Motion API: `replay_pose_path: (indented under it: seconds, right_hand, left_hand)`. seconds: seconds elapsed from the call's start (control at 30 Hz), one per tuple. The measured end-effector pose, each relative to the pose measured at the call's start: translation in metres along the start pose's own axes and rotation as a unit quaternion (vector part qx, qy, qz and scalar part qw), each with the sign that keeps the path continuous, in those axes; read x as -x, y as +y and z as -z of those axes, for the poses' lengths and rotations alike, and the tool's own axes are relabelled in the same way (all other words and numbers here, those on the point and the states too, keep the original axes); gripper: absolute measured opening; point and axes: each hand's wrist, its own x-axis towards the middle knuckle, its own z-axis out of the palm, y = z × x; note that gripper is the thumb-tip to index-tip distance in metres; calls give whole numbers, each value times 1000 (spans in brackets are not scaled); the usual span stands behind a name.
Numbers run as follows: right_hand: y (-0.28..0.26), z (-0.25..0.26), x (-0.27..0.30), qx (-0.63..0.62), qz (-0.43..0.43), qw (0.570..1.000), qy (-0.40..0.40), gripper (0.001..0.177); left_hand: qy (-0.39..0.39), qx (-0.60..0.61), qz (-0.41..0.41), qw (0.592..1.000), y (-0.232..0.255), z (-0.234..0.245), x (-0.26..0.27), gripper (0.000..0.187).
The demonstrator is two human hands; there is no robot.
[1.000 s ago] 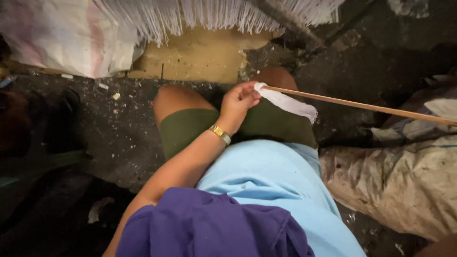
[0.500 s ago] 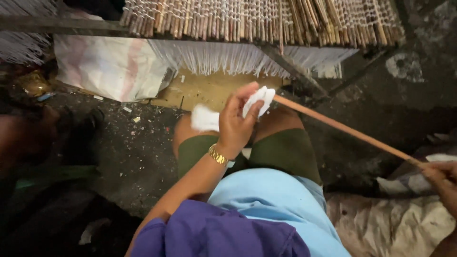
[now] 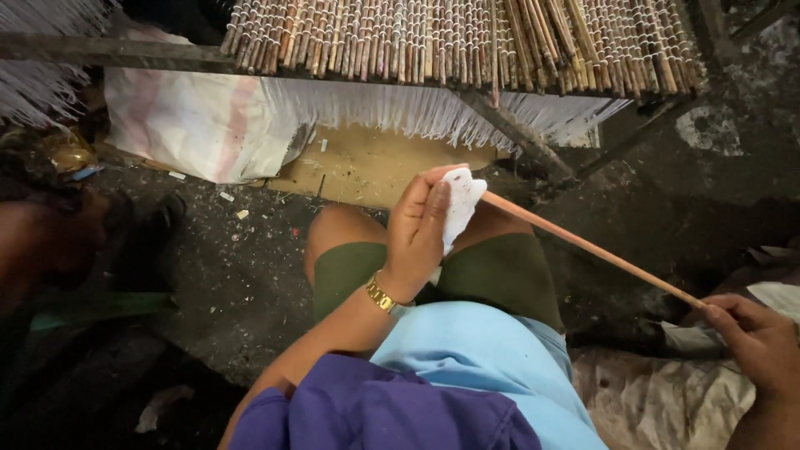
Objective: Tying white wicks onto a wooden stick in a repetitive manner as part of a candle making process.
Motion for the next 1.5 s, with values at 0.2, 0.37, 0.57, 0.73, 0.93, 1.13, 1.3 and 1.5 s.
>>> replay_pose_path:
  seconds: [0.2, 0.37, 0.57, 0.73, 0.93, 1.13, 1.3, 1.5]
  right_hand:
    - [50, -2, -12, 14, 12, 999, -30, 21]
    - [24, -9, -8, 6, -13, 999, -33, 19]
    - [32, -11, -14, -27, 1, 998, -52, 17]
    - [28, -21, -14, -10, -21, 998, -58, 39]
    - [-6, -28, -15, -29, 10, 1000, -5, 16]
    - [33, -35, -21, -8, -70, 992, -108, 30]
    - [51, -44, -27, -83, 1, 996, -37, 15]
    - [31, -61, -21, -24, -37, 996, -81, 16]
  left_hand:
    - [11, -85, -41, 996, 3, -2, -1, 36]
    - [14, -135, -72, 988, 3, 0, 0, 32]
    - [63, -191, -136, 970, -11, 5, -2, 24]
    - [87, -250, -183, 947, -21, 12, -5, 28]
    - [48, -154, -145, 976, -24, 16, -6, 51]
    - [31, -159, -138, 977, -12, 19, -8, 48]
    - [14, -236, -267, 934, 23, 23, -21, 19]
    - [-108, 33, -13, 994, 3, 14, -17, 15]
